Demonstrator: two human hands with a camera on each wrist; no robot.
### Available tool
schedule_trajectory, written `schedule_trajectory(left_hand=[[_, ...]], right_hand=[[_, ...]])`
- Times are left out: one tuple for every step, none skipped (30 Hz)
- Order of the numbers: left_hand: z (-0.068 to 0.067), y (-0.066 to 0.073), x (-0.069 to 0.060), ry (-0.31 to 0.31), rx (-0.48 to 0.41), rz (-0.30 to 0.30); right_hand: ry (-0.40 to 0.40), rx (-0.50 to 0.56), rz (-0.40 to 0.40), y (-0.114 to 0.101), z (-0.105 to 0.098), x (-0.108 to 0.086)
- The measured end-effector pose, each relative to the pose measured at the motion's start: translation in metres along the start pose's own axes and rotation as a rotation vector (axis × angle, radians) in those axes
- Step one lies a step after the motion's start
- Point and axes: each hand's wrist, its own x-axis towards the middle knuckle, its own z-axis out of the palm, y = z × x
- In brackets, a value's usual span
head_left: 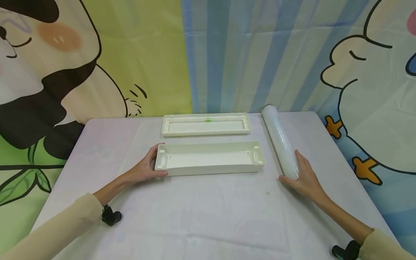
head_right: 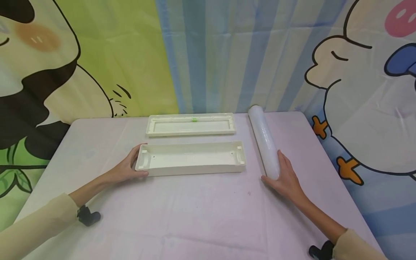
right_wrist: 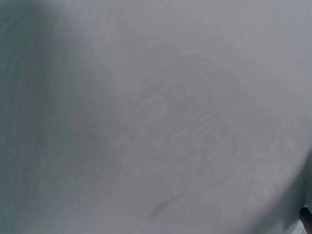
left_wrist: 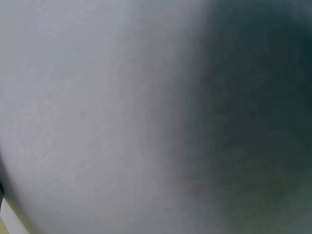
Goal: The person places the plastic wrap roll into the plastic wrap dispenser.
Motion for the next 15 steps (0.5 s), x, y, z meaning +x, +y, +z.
schedule_trajectory(left_hand=[[-0.0001, -0.0002, 0.0001, -0.001, 0.002, -0.001], [-0.0002, -0.0003, 0.0001, -0.003, 0.003, -0.001], [-0.0003, -0.0004, 0.0003, -0.003, 0.002, -0.003], [-0.0003, -0.0003, 0.0003, -0.004, 0.002, -0.006], [-0.0003, -0.0005, 0.0004, -0.005, 0.002, -0.007], [-0.0004, -0.0006, 0.0005, -0.006, 0.003, -0.007], [-0.0003, -0.0006, 0.0006, -0.005, 0.003, -0.010], [-0.0001, -0.0005, 0.0007, -0.004, 0.003, -0.011], [0.0000, -0.0006, 0.0006, -0.001, 0.003, -0.013], [0.0001, -0.0007, 0.0005, 0.000, 0.005, -0.012], [0.0002, -0.0008, 0.0004, 0.003, 0.005, -0.011], [0.0003, -0.0007, 0.0003, 0.005, 0.004, -0.011], [0.0006, -0.0005, 0.0002, 0.007, 0.001, -0.012], [0.0006, -0.0004, 0.0001, 0.008, -0.001, -0.011], [0.0008, -0.0002, 0.0001, 0.008, -0.003, -0.011]], right_hand=[[0.004, 0.002, -0.004, 0.0001, 0.0000, 0.0000], [0.007, 0.006, -0.005, 0.0001, 0.0001, -0.0002], [0.009, 0.007, -0.005, 0.0000, 0.0001, -0.0004], [0.011, 0.008, -0.006, -0.0005, 0.0001, -0.0006], [0.013, 0.011, -0.008, -0.0008, 0.0002, -0.0007], [0.014, 0.012, -0.007, -0.0007, 0.0003, -0.0006], [0.016, 0.012, -0.007, -0.0012, 0.0003, -0.0008], [0.015, 0.012, -0.004, -0.0016, 0.0002, -0.0010], [0.015, 0.012, -0.002, -0.0020, 0.0002, -0.0011], [0.013, 0.013, 0.001, -0.0025, 0.0002, -0.0013], [0.014, 0.013, 0.003, -0.0026, 0.0002, -0.0014], [0.015, 0.015, 0.005, -0.0028, 0.0002, -0.0015], [0.017, 0.016, 0.005, -0.0029, 0.0004, -0.0017], [0.018, 0.016, 0.006, -0.0030, 0.0004, -0.0018], [0.022, 0.018, 0.007, -0.0031, 0.0004, -0.0019]])
